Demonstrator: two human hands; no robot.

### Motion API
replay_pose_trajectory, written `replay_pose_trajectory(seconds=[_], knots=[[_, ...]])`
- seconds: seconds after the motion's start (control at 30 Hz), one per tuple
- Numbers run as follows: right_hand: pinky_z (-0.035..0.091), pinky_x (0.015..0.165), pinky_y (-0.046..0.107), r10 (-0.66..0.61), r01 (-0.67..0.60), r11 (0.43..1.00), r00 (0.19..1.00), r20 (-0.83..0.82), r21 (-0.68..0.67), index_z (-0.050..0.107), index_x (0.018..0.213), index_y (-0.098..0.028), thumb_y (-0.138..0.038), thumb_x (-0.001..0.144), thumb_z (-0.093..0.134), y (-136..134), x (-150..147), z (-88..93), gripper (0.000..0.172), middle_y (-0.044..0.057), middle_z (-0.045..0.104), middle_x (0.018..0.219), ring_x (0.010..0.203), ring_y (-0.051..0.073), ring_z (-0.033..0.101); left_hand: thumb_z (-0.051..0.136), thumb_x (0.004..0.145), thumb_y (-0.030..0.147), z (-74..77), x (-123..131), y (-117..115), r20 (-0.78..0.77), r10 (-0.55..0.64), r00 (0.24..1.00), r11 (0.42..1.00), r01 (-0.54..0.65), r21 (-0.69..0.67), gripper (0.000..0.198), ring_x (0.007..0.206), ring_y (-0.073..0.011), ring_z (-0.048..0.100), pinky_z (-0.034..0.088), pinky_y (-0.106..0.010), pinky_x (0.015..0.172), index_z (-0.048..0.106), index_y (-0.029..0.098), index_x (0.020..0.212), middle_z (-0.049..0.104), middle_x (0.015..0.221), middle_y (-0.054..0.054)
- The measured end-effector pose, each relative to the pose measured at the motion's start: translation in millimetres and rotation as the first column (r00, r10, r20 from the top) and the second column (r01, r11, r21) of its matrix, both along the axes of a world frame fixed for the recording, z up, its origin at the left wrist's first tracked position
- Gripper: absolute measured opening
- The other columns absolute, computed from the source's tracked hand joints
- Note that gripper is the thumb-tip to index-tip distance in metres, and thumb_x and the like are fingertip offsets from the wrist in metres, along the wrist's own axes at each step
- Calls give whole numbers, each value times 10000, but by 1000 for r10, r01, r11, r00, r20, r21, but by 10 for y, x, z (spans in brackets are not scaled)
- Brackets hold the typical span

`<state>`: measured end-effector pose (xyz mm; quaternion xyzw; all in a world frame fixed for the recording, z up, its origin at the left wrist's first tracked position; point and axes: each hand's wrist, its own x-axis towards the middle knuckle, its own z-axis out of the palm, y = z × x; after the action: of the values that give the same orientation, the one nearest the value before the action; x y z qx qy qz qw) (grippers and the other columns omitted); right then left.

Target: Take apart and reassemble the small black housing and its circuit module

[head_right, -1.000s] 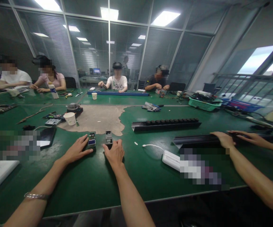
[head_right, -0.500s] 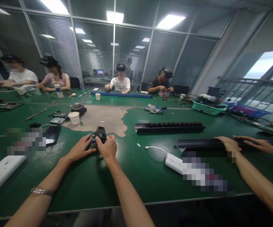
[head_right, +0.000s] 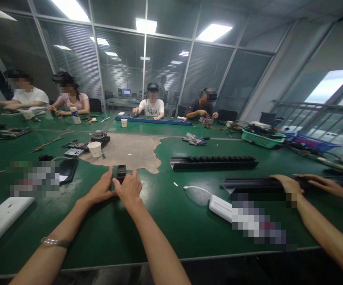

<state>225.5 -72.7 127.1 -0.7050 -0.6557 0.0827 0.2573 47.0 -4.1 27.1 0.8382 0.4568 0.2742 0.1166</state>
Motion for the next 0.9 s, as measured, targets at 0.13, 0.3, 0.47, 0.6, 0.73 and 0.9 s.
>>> replay_pose_trajectory(seconds=[0.13,0.3,0.47,0.6,0.73,0.9], knots=[[551,874,400,13,-13,999,1000,21,-33,759,1079,-137,-577,927,693,-37,-1,-125,470,169,646,1174,1044,308,706,718,852,521,7,-9,-5,-3,-38,999,999,38,8,1283,1565,-469,314,335,-638,1244,-186,111,1665,269,1698,-303],[545,894,378,8,-8,1000,1000,-4,-18,726,1140,-161,-565,901,734,-85,19,-236,469,158,618,1249,1101,296,682,691,854,450,18,-16,-1,-19,-49,999,999,50,11,1243,1577,-462,290,323,-634,1255,-186,112,1667,269,1700,-291],[518,999,404,5,-3,998,1000,-30,55,740,1119,-157,-594,856,774,-40,20,-268,512,193,571,1389,1235,321,613,674,867,417,41,-11,0,-32,-47,998,999,47,-6,1194,1582,-450,285,339,-621,1250,-145,99,1675,243,1707,-300],[494,1059,410,19,-11,996,996,-85,91,762,1076,-152,-526,899,741,-15,3,-334,414,194,583,1417,1283,324,586,660,863,374,28,-11,10,-26,-49,998,999,49,1,1158,1574,-441,308,323,-614,1261,-111,108,1684,261,1706,-285],[471,1103,395,18,6,989,987,-157,151,767,1078,-152,-489,905,748,-20,-20,-329,379,178,597,1430,1315,315,568,670,893,445,5,-15,23,-26,-25,999,1000,25,-1,1139,1581,-443,296,316,-608,1266,-68,100,1687,239,1716,-290],[473,1108,379,39,31,957,971,-237,287,769,1097,-150,-501,919,738,29,73,-213,394,169,640,1357,1291,294,592,689,890,651,-1,-7,20,-50,14,999,1000,-14,-14,1161,1585,-447,290,317,-595,1269,62,81,1683,232,1719,-301]])
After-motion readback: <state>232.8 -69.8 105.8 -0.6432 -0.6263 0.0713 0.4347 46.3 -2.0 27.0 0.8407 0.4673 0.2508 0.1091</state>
